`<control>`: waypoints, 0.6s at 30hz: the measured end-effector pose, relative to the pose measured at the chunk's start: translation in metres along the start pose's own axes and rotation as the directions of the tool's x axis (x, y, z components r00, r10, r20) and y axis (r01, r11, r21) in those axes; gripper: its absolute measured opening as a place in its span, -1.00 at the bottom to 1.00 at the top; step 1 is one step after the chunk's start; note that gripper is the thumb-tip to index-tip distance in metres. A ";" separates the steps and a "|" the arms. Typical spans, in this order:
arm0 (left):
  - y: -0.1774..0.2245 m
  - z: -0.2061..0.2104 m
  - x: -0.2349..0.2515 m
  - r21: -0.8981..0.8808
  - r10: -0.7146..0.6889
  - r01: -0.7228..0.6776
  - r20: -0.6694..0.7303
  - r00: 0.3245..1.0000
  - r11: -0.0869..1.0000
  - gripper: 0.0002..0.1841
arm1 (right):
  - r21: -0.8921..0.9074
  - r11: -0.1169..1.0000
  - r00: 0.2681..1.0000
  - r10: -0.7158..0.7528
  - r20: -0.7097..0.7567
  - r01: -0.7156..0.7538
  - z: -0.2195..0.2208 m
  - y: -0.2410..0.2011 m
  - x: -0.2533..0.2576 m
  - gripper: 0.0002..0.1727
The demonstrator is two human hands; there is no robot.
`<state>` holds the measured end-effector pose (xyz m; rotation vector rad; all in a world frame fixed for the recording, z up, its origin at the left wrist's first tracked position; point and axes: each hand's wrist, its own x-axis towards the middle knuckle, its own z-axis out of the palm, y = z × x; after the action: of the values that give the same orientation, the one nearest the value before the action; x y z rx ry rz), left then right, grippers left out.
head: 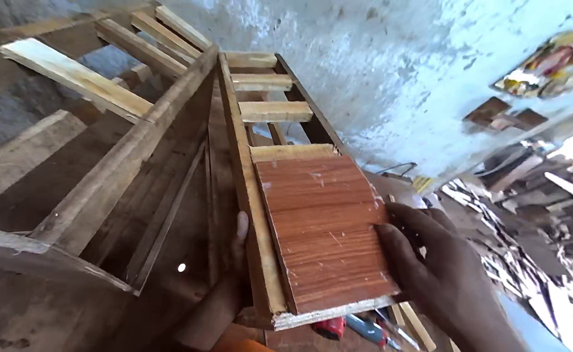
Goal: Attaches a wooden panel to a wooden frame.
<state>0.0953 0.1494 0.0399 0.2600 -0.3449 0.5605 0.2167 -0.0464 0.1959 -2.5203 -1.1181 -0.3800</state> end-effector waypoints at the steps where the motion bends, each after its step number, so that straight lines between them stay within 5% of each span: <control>1: -0.001 -0.006 0.001 -0.035 0.007 -0.006 0.031 0.999 0.999 -0.50 | 0.001 1.000 1.000 -0.012 0.000 0.012 0.001 0.003 0.000 -0.35; 8: 0.002 0.004 -0.002 0.047 0.019 -0.007 -0.244 0.970 0.999 -0.54 | -0.087 0.996 0.999 -0.030 0.014 0.031 0.003 0.010 -0.002 -0.37; 11: 0.004 -0.006 -0.003 0.096 0.003 0.011 -0.148 0.989 0.995 -0.54 | -0.094 0.995 0.999 -0.037 0.034 0.040 0.000 0.011 -0.003 -0.39; 15: 0.004 0.003 -0.005 0.079 -0.007 0.026 -0.231 0.973 0.997 -0.54 | -0.128 0.991 0.999 -0.035 0.013 0.037 0.002 0.003 -0.003 -0.40; 18: -0.004 -0.025 -0.012 -0.007 -0.114 0.115 -0.163 0.980 0.993 -0.47 | -0.137 0.991 0.998 -0.016 -0.061 0.008 0.007 -0.006 -0.006 -0.39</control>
<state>0.0943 0.1489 0.0124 0.2331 -0.1693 0.4651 0.2089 -0.0436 0.1890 -2.6008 -1.1193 -0.5518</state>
